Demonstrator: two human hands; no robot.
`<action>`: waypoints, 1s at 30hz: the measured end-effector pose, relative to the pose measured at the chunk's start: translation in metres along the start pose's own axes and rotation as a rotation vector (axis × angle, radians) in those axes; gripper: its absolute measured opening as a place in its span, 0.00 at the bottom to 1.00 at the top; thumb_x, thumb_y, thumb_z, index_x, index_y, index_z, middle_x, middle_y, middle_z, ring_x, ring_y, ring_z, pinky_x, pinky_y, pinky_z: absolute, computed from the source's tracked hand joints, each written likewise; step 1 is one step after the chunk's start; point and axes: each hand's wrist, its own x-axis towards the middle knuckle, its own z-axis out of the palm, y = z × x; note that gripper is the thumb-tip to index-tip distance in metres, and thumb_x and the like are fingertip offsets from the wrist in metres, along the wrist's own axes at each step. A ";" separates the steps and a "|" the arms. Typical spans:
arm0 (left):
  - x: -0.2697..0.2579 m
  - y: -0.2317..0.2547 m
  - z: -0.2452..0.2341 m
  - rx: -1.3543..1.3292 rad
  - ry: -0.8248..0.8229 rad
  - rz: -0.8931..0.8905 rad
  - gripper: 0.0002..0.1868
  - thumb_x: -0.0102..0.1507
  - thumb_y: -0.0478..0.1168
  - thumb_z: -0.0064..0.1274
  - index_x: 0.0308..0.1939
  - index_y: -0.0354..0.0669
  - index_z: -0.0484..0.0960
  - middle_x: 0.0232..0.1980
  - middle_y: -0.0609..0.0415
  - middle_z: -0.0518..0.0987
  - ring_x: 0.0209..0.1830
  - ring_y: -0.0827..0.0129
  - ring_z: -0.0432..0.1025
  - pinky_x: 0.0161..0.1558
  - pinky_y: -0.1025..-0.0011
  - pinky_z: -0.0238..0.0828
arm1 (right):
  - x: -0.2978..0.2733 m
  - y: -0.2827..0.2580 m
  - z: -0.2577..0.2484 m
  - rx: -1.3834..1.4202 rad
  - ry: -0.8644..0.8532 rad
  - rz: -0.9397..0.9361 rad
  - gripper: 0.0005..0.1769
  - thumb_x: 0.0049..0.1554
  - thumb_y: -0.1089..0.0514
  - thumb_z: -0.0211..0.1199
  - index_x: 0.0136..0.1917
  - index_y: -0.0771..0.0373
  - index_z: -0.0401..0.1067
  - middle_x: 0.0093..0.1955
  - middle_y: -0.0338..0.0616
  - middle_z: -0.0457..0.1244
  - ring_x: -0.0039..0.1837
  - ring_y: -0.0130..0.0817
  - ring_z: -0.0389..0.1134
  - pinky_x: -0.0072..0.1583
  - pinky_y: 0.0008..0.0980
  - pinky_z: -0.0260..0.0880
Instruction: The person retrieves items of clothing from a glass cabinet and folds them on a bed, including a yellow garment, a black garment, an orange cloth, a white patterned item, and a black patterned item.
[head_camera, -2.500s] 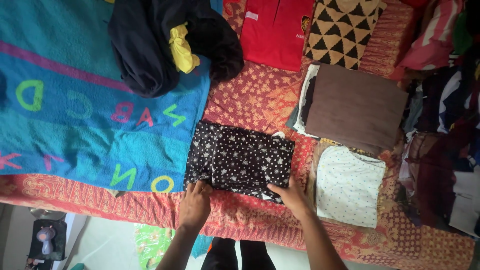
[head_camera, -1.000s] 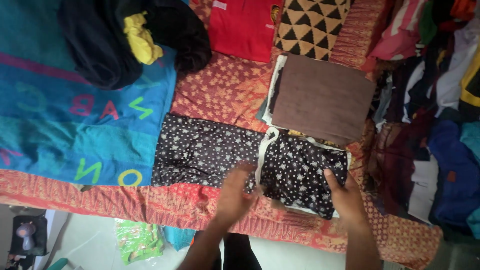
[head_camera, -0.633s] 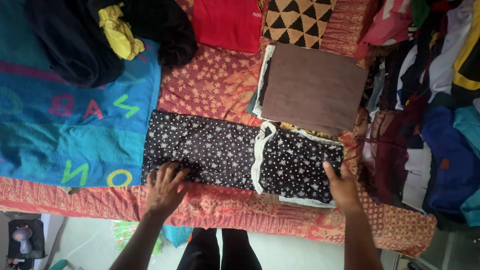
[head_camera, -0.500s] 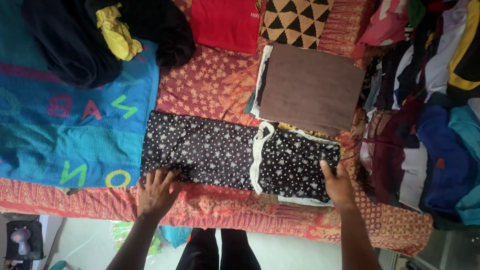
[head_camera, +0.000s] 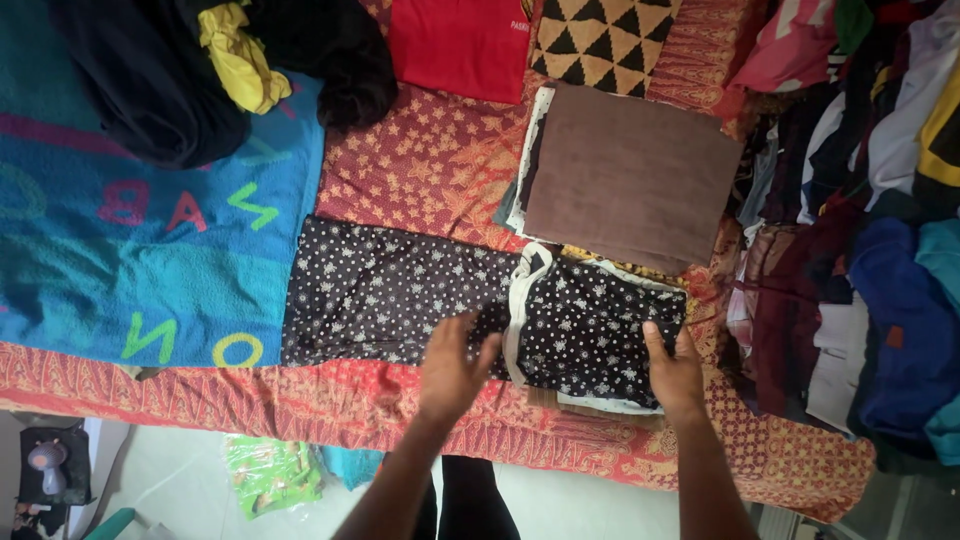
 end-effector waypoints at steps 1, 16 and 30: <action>0.003 0.013 0.010 -0.001 -0.003 0.003 0.36 0.68 0.62 0.50 0.68 0.38 0.68 0.59 0.43 0.75 0.60 0.58 0.70 0.65 0.58 0.67 | -0.001 -0.002 0.000 0.017 0.031 -0.032 0.27 0.65 0.34 0.52 0.69 0.50 0.67 0.57 0.48 0.66 0.56 0.39 0.66 0.63 0.54 0.68; 0.067 0.046 0.078 -0.555 -0.266 -0.540 0.54 0.60 0.70 0.63 0.51 0.08 0.76 0.22 0.60 0.64 0.20 0.69 0.60 0.26 0.67 0.66 | 0.012 0.010 -0.008 0.666 -0.109 0.100 0.28 0.58 0.37 0.60 0.62 0.57 0.70 0.55 0.45 0.69 0.56 0.38 0.71 0.59 0.43 0.75; 0.041 0.075 0.035 -0.682 0.120 -0.187 0.40 0.59 0.62 0.58 0.60 0.32 0.76 0.39 0.50 0.86 0.33 0.74 0.79 0.35 0.69 0.77 | 0.004 0.010 -0.006 0.259 -0.035 -0.047 0.33 0.64 0.33 0.50 0.68 0.59 0.67 0.64 0.54 0.65 0.68 0.46 0.62 0.68 0.51 0.61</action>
